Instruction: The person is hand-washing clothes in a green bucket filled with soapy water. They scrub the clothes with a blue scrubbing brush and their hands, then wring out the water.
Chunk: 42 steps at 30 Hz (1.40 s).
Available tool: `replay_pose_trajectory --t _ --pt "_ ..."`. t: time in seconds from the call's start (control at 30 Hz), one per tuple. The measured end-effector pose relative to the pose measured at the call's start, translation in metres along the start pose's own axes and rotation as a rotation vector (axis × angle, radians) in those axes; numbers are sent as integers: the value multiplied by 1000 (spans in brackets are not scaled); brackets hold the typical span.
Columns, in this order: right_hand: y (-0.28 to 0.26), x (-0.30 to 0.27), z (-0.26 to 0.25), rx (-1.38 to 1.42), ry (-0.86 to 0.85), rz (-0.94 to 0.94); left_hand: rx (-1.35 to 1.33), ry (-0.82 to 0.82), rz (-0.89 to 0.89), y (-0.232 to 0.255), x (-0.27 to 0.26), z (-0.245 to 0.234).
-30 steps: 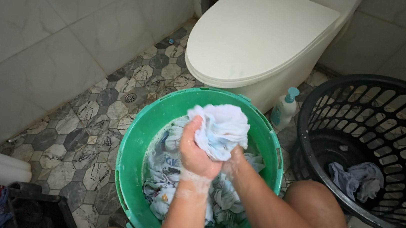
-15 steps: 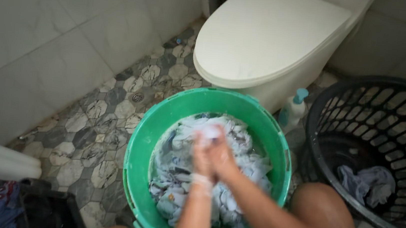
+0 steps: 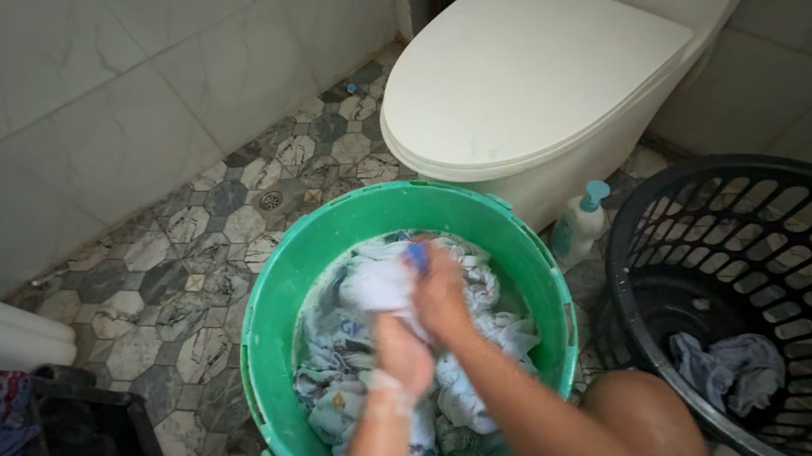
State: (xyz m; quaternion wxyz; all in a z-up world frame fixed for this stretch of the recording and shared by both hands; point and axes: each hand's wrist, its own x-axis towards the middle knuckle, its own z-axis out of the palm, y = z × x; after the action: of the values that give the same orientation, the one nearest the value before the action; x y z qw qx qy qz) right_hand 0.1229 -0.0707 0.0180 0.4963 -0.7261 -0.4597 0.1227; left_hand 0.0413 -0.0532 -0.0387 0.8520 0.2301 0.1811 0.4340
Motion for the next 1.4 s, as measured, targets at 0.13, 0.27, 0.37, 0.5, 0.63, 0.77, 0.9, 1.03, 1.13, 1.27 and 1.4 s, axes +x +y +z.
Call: replay_pose_trajectory --t 0.13,0.27,0.37,0.5,0.63,0.77,0.9,1.03,1.13,1.27,1.4 --pt "14 -28 11 9 69 -161 114 232 -120 16 -9 29" --pt "47 3 9 312 149 6 505 314 37 60 -4 62" --pt "71 10 -3 664 178 788 228 192 40 95 -24 98" --pt "58 12 -2 1219 55 896 -1 -85 36 114 -24 142" --pt "45 10 -2 1429 -32 857 677 399 64 79 4 117" --pt "51 7 -13 1483 -29 763 1423 444 449 58 -7 45" --pt "32 -9 8 1099 -25 544 1480 21 737 8 33 -12" --pt "-5 -48 15 110 68 -184 187 -13 -94 35 67 -28" --pt "3 -12 10 233 112 -35 328 200 113 7 17 5" --pt "29 3 13 661 171 443 796 317 295 -4 -3 25" --pt "30 5 8 988 -14 791 474 399 167 26 10 33"
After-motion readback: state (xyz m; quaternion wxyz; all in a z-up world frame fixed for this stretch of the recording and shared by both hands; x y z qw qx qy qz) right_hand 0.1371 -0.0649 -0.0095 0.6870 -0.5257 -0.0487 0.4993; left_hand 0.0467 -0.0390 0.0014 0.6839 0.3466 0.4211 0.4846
